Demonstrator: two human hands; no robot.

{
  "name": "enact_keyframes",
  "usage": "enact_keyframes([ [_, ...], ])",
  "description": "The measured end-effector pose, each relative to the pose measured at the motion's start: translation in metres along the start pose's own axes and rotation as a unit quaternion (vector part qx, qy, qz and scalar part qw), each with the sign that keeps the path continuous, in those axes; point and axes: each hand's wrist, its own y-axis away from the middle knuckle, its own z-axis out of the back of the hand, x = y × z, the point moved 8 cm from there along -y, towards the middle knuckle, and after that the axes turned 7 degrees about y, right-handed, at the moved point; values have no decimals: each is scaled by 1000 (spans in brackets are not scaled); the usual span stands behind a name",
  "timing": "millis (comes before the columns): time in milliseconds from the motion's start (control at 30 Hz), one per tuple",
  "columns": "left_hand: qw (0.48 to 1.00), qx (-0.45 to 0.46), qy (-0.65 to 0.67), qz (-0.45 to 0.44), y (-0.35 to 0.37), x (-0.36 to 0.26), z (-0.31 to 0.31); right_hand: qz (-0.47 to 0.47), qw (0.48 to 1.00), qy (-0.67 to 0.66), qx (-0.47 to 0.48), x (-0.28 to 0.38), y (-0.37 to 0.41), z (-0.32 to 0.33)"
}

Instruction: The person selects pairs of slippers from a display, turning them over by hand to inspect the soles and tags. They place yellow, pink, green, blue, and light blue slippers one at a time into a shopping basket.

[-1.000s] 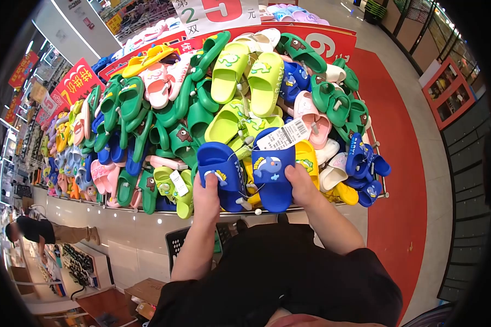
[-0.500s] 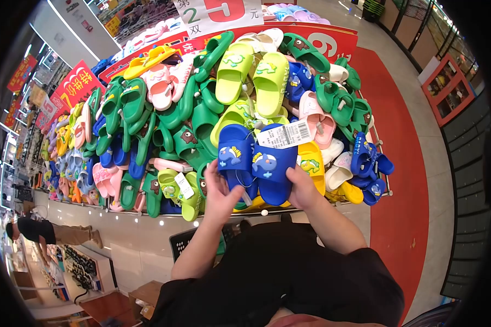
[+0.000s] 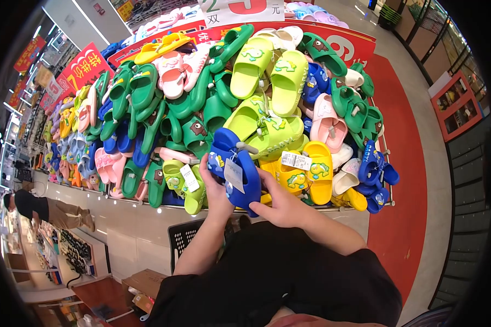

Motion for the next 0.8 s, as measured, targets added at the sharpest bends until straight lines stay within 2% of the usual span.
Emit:
enact_keyframes([
  [67, 999, -33, 23, -20, -4, -18, -1, -28, 999, 15, 15, -4, 0, 3],
  [100, 992, -54, -64, -90, -5, -24, 8, 1, 998, 44, -47, 3, 1, 14],
  [133, 973, -73, -151, -159, -5, -33, 14, 31, 991, 74, -110, 12, 3, 26],
  [167, 934, -110, -258, -221, -2, -45, 18, 79, 968, 165, -173, 31, 6, 38],
  [200, 934, -110, -259, -220, -1, -52, 18, 79, 968, 164, -173, 37, 6, 40],
  [267, 840, -125, -438, -295, 7, -86, 2, 156, 905, 322, -229, 63, 10, 43],
  [300, 829, -138, -438, -321, 9, -89, 0, 154, 891, 348, -246, 64, 6, 45],
  [333, 829, -137, -437, -321, 10, -89, 0, 153, 891, 349, -247, 60, 4, 49],
  [400, 782, -144, -508, -332, 11, -91, -2, 101, 925, 318, -181, 33, -7, 51],
  [433, 782, -145, -508, -332, 10, -92, 0, 139, 917, 299, -226, 36, -7, 58],
  [467, 768, -139, -531, -330, 10, -92, 0, 140, 917, 298, -225, 35, -7, 64],
  [500, 753, -133, -555, -327, 10, -92, 0, -7, 985, 20, -169, 2, -11, 74],
  [533, 753, -133, -555, -327, 10, -92, 1, -154, 949, -260, -96, -26, -6, 62],
  [567, 763, -142, -536, -333, 9, -94, 3, -138, 928, -335, -83, -23, -6, 60],
  [600, 772, -150, -516, -340, 8, -95, 4, -137, 928, -335, -84, -21, -6, 61],
  [667, 780, -156, -500, -342, 8, -98, 3, -159, 890, -423, -57, -17, -6, 53],
  [800, 791, -159, -494, -325, 6, -95, 8, -164, 879, -444, -52, -25, -4, 45],
])
